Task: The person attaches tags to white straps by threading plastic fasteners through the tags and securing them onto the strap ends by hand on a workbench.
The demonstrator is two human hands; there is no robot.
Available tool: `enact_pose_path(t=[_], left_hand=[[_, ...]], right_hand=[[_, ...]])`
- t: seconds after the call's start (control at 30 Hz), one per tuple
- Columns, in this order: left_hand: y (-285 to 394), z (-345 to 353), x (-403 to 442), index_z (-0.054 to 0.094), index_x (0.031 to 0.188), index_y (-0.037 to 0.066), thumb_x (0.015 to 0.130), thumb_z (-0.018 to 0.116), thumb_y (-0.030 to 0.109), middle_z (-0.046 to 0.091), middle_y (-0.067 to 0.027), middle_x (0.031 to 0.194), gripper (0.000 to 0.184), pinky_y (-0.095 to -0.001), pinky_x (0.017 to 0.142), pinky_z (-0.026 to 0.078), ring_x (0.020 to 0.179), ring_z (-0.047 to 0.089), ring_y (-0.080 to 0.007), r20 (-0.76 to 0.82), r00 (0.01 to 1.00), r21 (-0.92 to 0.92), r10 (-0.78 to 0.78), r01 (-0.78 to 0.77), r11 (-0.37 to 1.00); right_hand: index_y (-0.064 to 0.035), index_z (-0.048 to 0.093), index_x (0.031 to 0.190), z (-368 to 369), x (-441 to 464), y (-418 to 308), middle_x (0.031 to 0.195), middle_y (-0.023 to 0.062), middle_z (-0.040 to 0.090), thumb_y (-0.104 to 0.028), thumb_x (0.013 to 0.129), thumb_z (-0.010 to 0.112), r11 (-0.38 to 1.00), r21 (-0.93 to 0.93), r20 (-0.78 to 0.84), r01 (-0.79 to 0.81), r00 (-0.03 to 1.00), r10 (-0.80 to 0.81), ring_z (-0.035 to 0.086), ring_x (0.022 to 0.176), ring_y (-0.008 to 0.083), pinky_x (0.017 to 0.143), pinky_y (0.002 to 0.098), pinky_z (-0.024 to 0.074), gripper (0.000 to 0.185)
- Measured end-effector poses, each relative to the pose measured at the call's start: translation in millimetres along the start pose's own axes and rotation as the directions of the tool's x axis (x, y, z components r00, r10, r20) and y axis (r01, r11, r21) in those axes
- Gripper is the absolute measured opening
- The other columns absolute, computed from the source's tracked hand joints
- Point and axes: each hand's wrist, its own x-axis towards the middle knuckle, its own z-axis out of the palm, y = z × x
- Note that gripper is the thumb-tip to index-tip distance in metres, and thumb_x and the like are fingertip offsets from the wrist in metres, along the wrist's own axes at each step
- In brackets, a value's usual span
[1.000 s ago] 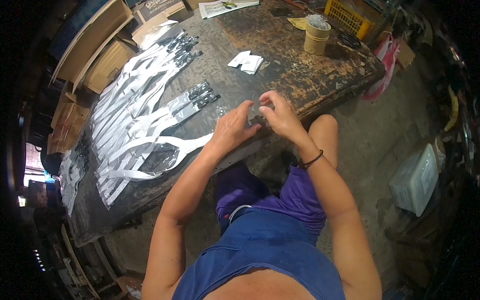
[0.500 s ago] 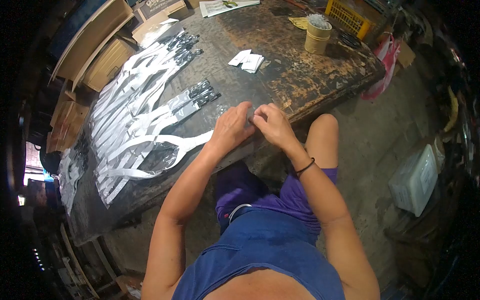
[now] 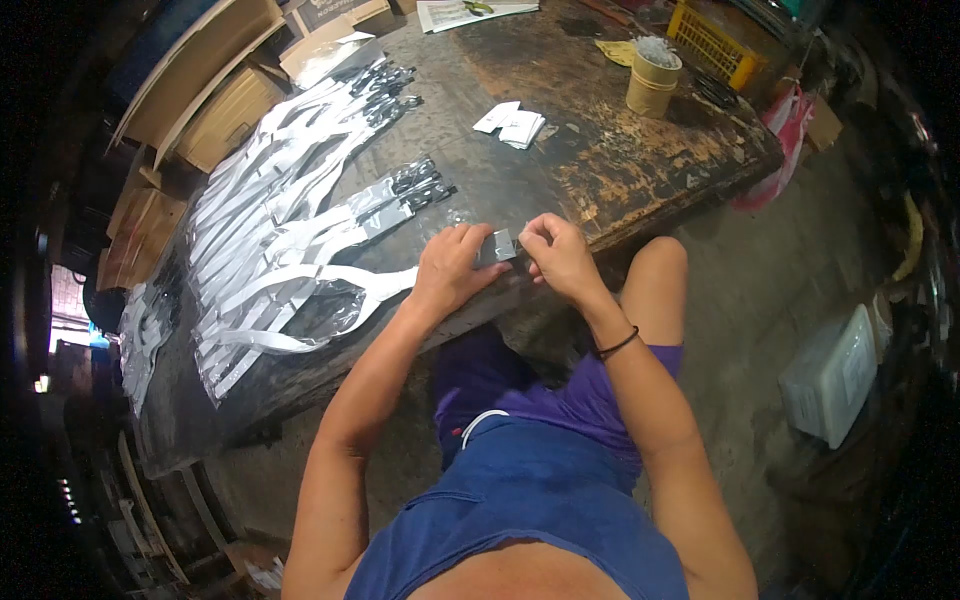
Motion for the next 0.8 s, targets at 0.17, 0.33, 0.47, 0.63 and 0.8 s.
enact_pose_path(t=[0.17, 0.33, 0.47, 0.63, 0.8], left_hand=[[-1.6, 2.7, -0.3, 0.060, 0.109, 0.009, 0.067, 0.084, 0.028, 0.058, -0.0090, 0.091, 0.053, -0.0408, 0.071, 0.045, 0.084, 0.057, -0.0305, -0.084, 0.994, 0.015, 0.075, -0.074, 0.997], [1.0, -1.3, -0.7, 0.059, 0.111, 0.011, 0.065, 0.084, 0.036, 0.056, -0.0064, 0.091, 0.058, -0.0390, 0.071, 0.042, 0.086, 0.056, -0.0264, -0.096, 0.993, 0.029, 0.073, -0.071, 0.997], [-1.1, -18.3, -5.4, 0.058, 0.112, 0.011, 0.064, 0.084, 0.040, 0.057, -0.0083, 0.090, 0.061, -0.0409, 0.070, 0.046, 0.083, 0.059, -0.0292, -0.026, 1.000, 0.034, -0.015, 0.015, 0.999], [-15.7, -20.3, -11.3, 0.059, 0.112, 0.010, 0.066, 0.084, 0.039, 0.058, -0.0099, 0.086, 0.059, -0.0420, 0.068, 0.050, 0.079, 0.062, -0.0319, -0.038, 0.999, 0.017, -0.021, 0.021, 1.000], [-16.9, -17.2, -10.2, 0.058, 0.108, 0.011, 0.067, 0.083, 0.037, 0.057, -0.0078, 0.085, 0.054, -0.0413, 0.065, 0.050, 0.077, 0.062, -0.0305, -0.065, 0.998, 0.023, 0.005, -0.003, 1.000]], right_hand=[[-0.0016, 0.061, 0.093, 2.3, 0.6, 8.3, 0.080, 0.0022, 0.059, -0.016, 0.088, 0.067, 0.998, 0.058, 0.049, 0.033, 0.998, -0.036, 0.058, 0.057, 0.0077, 0.048, 0.0234, 0.0497, 0.017], [-0.0009, 0.059, 0.093, 10.2, -2.2, 5.4, 0.084, 0.0046, 0.059, -0.014, 0.090, 0.065, 0.988, 0.151, -0.038, 0.033, 0.999, -0.028, 0.058, 0.055, 0.0084, 0.047, 0.0235, 0.0504, 0.015], [-0.0018, 0.051, 0.098, 9.8, 1.5, 7.7, 0.083, 0.0076, 0.061, -0.011, 0.094, 0.059, 0.944, 0.306, -0.103, 0.121, 0.990, -0.093, 0.058, 0.052, 0.0093, 0.044, 0.0234, 0.0500, 0.013], [-0.0054, 0.041, 0.105, 12.8, 2.5, 5.7, 0.088, 0.0124, 0.064, -0.012, 0.098, 0.054, 0.935, 0.322, -0.074, 0.151, 0.988, -0.134, 0.058, 0.052, 0.0101, 0.043, 0.0245, 0.0495, 0.016], [-0.0057, 0.039, 0.108, 9.7, 4.7, 9.4, 0.098, 0.0171, 0.066, -0.013, 0.099, 0.050, 0.943, 0.290, 0.002, 0.163, 0.985, -0.171, 0.057, 0.051, 0.0095, 0.041, 0.0242, 0.0483, 0.016]])
